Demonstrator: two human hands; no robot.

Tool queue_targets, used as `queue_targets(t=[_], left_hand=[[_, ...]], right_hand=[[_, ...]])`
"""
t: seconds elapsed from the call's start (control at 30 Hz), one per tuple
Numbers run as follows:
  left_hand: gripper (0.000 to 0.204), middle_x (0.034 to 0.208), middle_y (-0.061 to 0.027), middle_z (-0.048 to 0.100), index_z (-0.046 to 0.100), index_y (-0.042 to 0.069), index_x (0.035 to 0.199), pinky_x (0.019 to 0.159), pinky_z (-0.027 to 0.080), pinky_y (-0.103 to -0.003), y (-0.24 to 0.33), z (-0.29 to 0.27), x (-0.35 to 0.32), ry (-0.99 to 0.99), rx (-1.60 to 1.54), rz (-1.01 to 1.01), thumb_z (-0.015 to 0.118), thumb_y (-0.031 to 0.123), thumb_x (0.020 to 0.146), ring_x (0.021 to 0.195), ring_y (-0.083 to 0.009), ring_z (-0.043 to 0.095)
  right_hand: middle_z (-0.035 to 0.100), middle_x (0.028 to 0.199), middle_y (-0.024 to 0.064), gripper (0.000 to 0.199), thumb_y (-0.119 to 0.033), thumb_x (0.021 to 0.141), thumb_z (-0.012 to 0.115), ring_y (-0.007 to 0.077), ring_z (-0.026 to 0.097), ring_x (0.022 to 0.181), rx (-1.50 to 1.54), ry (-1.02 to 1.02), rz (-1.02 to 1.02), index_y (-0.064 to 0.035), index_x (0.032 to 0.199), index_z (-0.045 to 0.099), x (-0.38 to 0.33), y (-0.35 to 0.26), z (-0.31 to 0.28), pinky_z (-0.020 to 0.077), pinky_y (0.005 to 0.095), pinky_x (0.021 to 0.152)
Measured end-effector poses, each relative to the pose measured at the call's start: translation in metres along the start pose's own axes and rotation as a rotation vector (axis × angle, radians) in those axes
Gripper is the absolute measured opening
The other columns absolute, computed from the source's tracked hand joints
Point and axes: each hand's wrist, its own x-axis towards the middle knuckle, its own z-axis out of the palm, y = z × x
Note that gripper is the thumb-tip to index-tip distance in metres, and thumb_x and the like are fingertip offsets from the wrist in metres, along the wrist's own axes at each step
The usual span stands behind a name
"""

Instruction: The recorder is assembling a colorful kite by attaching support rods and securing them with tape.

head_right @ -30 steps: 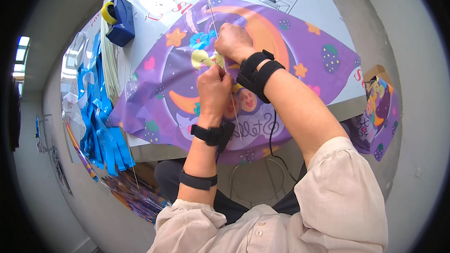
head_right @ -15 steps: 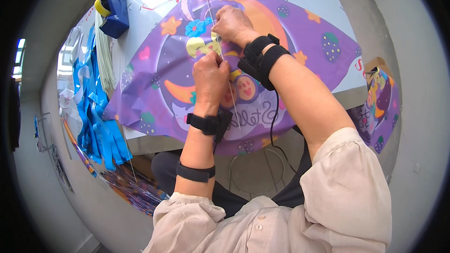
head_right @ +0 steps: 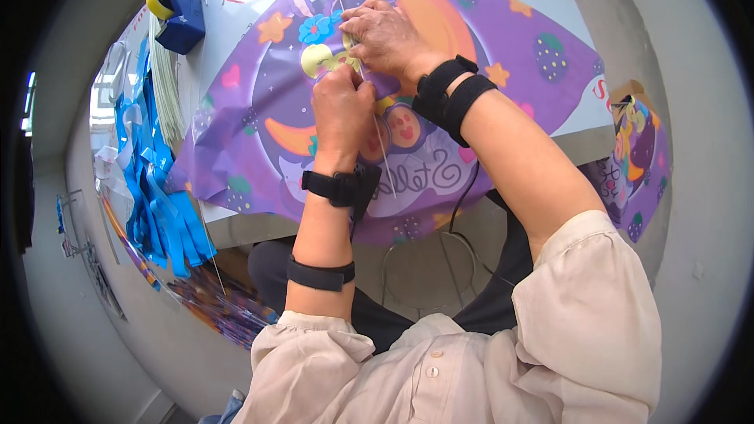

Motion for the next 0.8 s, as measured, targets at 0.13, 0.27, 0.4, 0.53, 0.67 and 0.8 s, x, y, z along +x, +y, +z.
queue_targets(t=[0.13,0.27,0.4,0.53,0.67,0.8], left_hand=[[0.014,0.067,-0.023,0.06,0.061,-0.005,0.067,0.065,0.047,-0.045,-0.001,0.0,0.001,0.0,0.026,0.037,0.06,0.009,0.067,0.066,-0.039,0.06],[0.013,0.071,-0.0221,0.061,0.06,-0.004,0.068,0.067,0.047,-0.044,0.0,-0.001,-0.003,-0.038,0.049,0.044,0.06,0.009,0.067,0.069,-0.0384,0.06],[0.015,0.074,-0.0203,0.062,0.058,-0.004,0.076,0.068,0.048,-0.043,0.001,-0.006,-0.01,-0.06,0.1,0.089,0.061,0.008,0.067,0.07,-0.0375,0.06],[0.027,0.088,-0.0183,0.064,0.06,-0.001,0.092,0.075,0.047,-0.04,0.0,-0.017,-0.021,-0.219,0.089,-0.001,0.063,0.005,0.065,0.084,-0.0311,0.062],[0.047,0.121,-0.0147,0.053,0.058,0.001,0.108,0.091,0.041,-0.038,-0.006,-0.031,-0.036,-0.149,0.235,0.456,0.069,0.002,0.062,0.114,-0.0284,0.049],[0.059,0.131,-0.0118,0.049,0.057,0.003,0.116,0.098,0.037,-0.04,-0.015,-0.035,-0.039,-0.286,0.235,0.504,0.073,0.005,0.059,0.124,-0.0292,0.042]], right_hand=[[0.053,0.126,-0.0066,0.042,-0.027,0.07,0.066,0.0231,0.044,0.118,-0.039,-0.087,0.044,-0.0168,0.11,0.064,-0.009,0.007,0.008,0.0372,0.0446,0.093],[0.049,0.131,-0.0051,0.044,-0.03,0.072,0.065,0.024,0.043,0.12,-0.061,-0.086,0.043,-0.018,0.114,0.061,-0.011,0.004,0.005,0.0354,0.045,0.096],[0.049,0.13,0.0153,0.05,-0.029,0.079,0.058,0.0315,0.041,0.122,0.168,-0.221,0.085,-0.0018,0.122,0.054,-0.012,-0.001,-0.011,0.0305,0.0398,0.104],[0.056,0.123,0.012,0.041,-0.019,0.073,0.06,0.0307,0.048,0.113,0.125,-0.076,0.041,-0.0027,0.111,0.062,-0.01,-0.006,-0.013,0.0371,0.0384,0.098],[0.057,0.121,0.0098,0.04,-0.021,0.073,0.06,0.0304,0.049,0.111,0.107,-0.045,0.012,-0.0046,0.11,0.063,-0.011,-0.005,-0.01,0.0378,0.0389,0.097],[0.057,0.121,0.0107,0.04,-0.021,0.073,0.06,0.0308,0.049,0.112,0.077,-0.055,0.007,-0.0046,0.109,0.063,-0.01,0.0,-0.005,0.0375,0.0396,0.097]])
